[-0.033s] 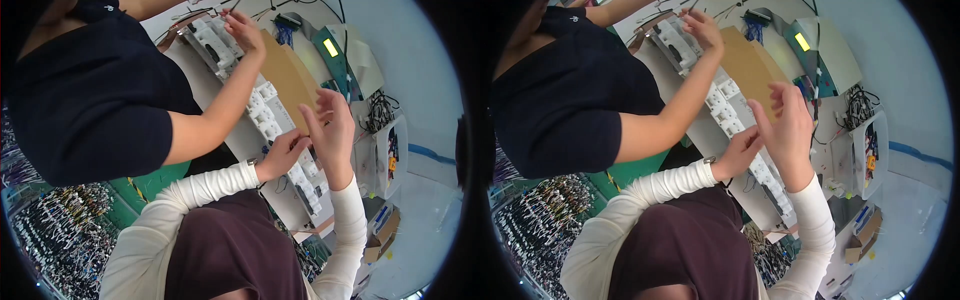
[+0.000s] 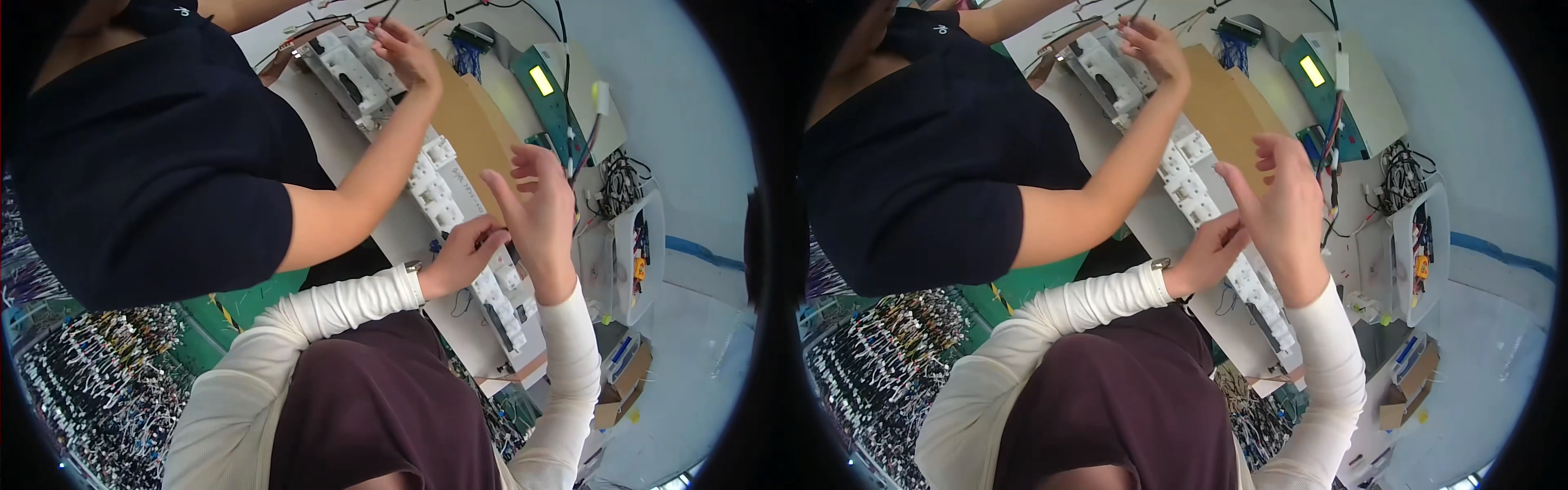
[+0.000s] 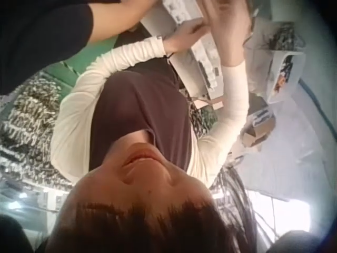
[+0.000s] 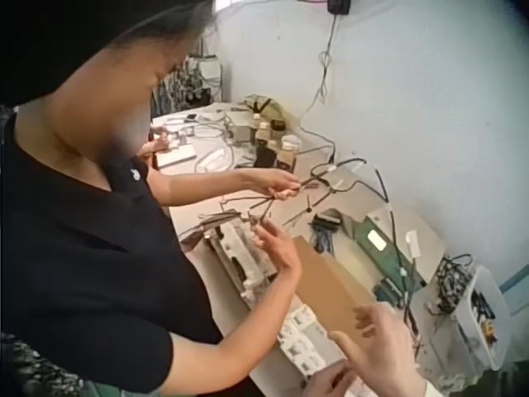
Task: The person assembles wiring harnesses by hand, picking individual wires from a wire rack and routing them into an assembly fixture.
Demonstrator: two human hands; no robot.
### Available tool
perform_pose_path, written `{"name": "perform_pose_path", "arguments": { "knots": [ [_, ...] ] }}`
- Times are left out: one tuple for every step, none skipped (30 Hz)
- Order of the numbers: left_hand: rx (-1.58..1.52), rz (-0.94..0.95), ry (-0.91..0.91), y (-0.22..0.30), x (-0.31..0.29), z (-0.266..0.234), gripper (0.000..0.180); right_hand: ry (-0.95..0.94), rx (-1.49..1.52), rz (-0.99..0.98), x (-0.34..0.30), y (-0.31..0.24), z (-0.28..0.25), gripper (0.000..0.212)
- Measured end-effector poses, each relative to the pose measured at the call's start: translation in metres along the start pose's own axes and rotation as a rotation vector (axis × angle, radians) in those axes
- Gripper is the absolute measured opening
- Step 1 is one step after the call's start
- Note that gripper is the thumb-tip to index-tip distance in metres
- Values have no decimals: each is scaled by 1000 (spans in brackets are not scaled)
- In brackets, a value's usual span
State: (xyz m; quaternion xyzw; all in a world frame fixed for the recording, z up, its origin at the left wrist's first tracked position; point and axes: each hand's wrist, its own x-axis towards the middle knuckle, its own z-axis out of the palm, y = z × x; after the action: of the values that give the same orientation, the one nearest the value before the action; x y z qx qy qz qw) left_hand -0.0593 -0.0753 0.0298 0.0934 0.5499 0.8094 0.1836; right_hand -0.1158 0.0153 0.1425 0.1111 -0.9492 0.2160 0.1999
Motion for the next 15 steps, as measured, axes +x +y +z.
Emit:
{"name": "perform_pose_path", "arguments": {
  "knots": [
    [-27,2,-18,2,-6,-4,17,-50,18,114,1,-8,6,31],
    [-37,3,-34,7,-6,-7,15,-47,8,111,4,-9,5,31],
    [-50,16,-34,-14,-4,-10,15,-48,-51,-257,5,-10,2,32],
    [-57,111,37,-56,-3,-11,14,-59,-111,-632,6,-16,-4,33],
    [-60,203,116,-78,2,-11,12,102,-111,-758,6,-31,-7,35],
    [-67,199,104,-59,5,-14,12,188,-10,-748,-1,-28,-5,38],
    [-21,127,45,-39,4,-22,11,311,-102,-558,5,-26,4,37],
    [33,50,-17,-13,2,-33,11,434,-192,-358,11,-28,14,37],
    [105,-27,-91,3,2,-41,12,431,-201,-352,9,-27,18,37],
    [101,-33,-99,2,4,-45,12,29,-182,-151,3,-22,24,33],
    [175,-12,-106,-4,6,-49,11,-370,-152,53,1,-18,27,30],
    [247,11,-102,-14,7,-53,11,-379,-152,51,4,-18,28,30],
    [252,210,-6,-42,7,-54,10,-508,-80,-49,7,-19,29,25],
    [251,198,-9,-35,5,-54,10,-633,-5,-138,6,-15,29,21],
    [235,132,-24,-15,6,-57,10,-500,122,-153,5,-8,30,18]
  ]
}}
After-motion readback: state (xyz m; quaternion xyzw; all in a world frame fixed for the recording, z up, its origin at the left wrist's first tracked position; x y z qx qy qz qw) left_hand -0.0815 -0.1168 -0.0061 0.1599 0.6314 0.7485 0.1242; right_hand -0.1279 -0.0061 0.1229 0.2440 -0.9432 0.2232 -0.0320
